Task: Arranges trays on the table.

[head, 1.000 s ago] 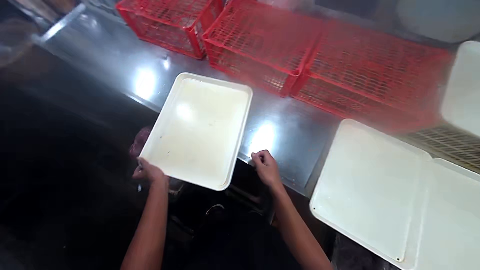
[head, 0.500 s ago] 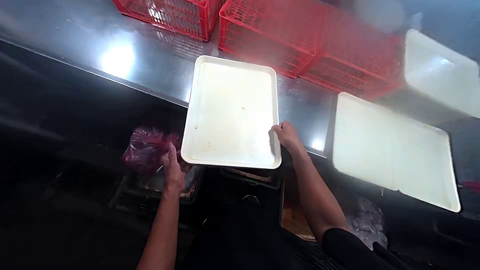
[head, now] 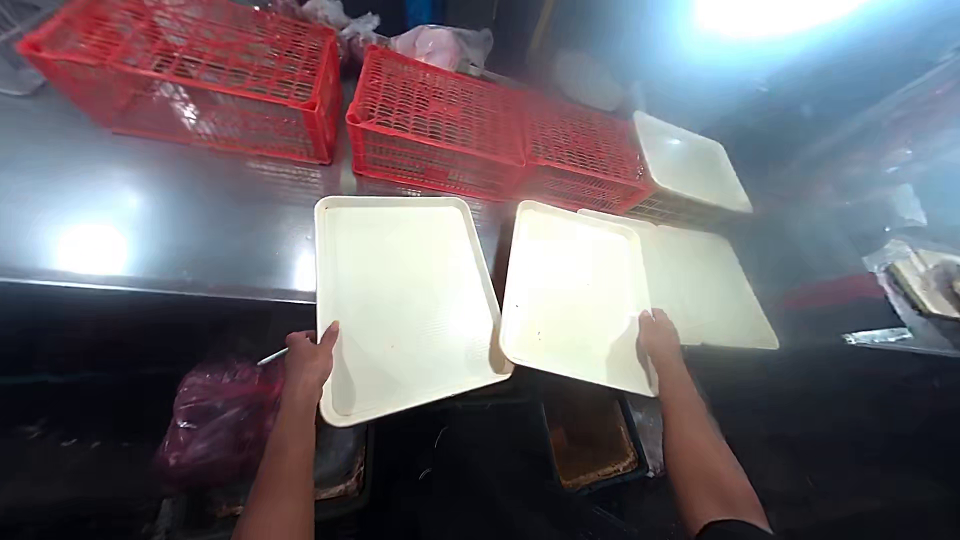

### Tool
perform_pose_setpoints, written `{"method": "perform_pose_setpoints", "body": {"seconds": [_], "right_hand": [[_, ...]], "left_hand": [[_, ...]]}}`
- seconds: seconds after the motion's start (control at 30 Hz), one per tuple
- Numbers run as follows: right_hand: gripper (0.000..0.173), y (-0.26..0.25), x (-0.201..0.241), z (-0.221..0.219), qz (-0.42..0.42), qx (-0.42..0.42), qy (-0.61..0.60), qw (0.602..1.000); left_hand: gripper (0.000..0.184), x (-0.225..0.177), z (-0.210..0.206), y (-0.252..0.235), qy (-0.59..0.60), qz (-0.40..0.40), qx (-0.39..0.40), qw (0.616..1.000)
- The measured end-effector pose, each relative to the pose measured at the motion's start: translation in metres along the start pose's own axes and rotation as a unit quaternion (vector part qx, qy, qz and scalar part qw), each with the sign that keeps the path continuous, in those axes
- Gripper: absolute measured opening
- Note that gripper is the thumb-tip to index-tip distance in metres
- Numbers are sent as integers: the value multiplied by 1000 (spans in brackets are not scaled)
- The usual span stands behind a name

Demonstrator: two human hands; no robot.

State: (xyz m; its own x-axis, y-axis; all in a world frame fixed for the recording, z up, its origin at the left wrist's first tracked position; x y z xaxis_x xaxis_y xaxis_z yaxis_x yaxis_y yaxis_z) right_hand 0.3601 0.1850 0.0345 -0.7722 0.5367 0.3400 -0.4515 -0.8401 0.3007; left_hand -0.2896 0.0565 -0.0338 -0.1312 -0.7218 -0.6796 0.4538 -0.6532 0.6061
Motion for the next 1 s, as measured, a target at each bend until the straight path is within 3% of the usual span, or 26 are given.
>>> {"method": "perform_pose_setpoints", "body": {"seconds": [0.17,0.4,0.5,0.77,1.0], "right_hand": [[43,-31,65,6,16,46,-10,999],[34,-104,79,-73,39,52,20,998],[29,-108,82,-85,11,22,29,999],[49,-98,100,-85,-40,-31,24,998],[39,-110,114,-81,-73,-8,77,994]], "left_hand": [[63,-11,14,-16,-85,-37,-52,994],[64,-24,42,-32,-140,-30,-71,987],[67,-23,44,-35,-146,-18,-79,986],[71,-19,46,-39,-146,2,-87,985],[67,-14,47,-46,-117,8,-72,990]]}}
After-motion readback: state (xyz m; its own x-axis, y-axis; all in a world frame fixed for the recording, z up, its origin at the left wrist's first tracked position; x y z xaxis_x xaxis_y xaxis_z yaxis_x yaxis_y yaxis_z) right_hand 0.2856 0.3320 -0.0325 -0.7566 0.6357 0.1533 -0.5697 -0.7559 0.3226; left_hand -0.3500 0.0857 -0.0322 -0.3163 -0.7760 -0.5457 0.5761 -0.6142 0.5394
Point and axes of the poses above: each hand's wrist, its own y-axis away from the middle knuckle, its own z-axis out of the back of the hand, x = y × z, the point moved 3 cm from there along -y, towards the middle knuckle, and after that the axes turned 9 degrees about x, right-handed, at the moved point
